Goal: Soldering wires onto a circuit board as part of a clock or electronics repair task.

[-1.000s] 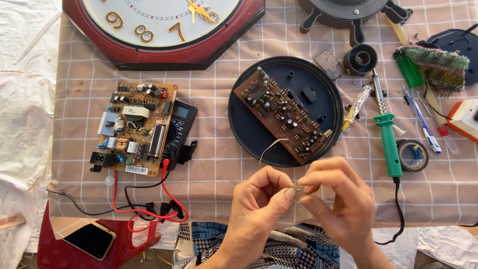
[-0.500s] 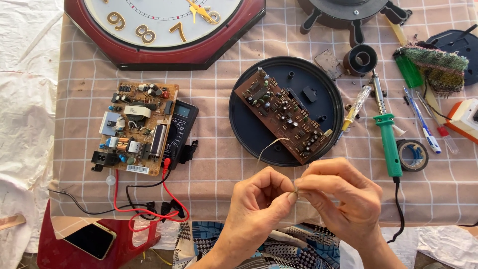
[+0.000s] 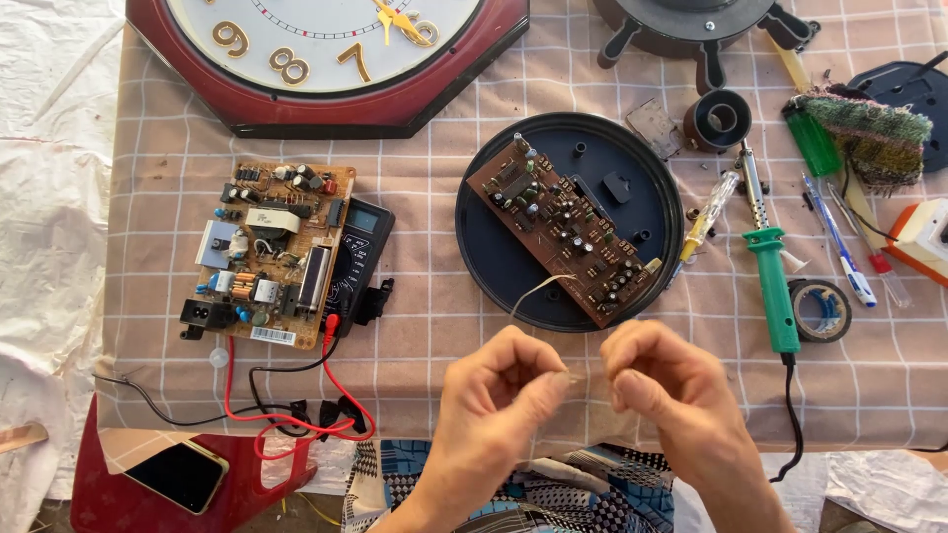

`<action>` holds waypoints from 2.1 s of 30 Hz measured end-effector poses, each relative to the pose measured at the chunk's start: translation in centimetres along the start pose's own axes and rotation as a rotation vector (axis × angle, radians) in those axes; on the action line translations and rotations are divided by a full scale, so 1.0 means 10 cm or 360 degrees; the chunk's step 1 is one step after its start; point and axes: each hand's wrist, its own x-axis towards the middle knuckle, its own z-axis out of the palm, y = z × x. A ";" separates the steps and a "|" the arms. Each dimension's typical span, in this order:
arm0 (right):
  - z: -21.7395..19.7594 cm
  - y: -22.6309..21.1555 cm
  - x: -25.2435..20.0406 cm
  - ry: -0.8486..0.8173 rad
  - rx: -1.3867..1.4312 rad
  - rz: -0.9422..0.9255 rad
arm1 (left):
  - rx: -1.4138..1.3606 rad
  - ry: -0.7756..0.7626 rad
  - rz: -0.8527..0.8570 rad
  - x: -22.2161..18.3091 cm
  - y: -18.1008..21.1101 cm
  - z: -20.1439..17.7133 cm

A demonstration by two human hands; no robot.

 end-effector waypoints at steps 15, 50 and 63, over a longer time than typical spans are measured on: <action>0.16 0.00 -0.01 0.0287 -0.0782 -0.0399 | -0.0743 0.0091 -0.0502 -0.01 -0.06 0.08; 0.07 0.10 0.06 0.0791 -0.1531 -0.0737 | -0.0119 0.0023 -0.0311 0.32 -0.02 -0.24; 0.17 0.24 0.27 0.0433 -0.2081 -0.0887 | -0.0348 0.0214 -0.0379 0.21 0.13 -0.36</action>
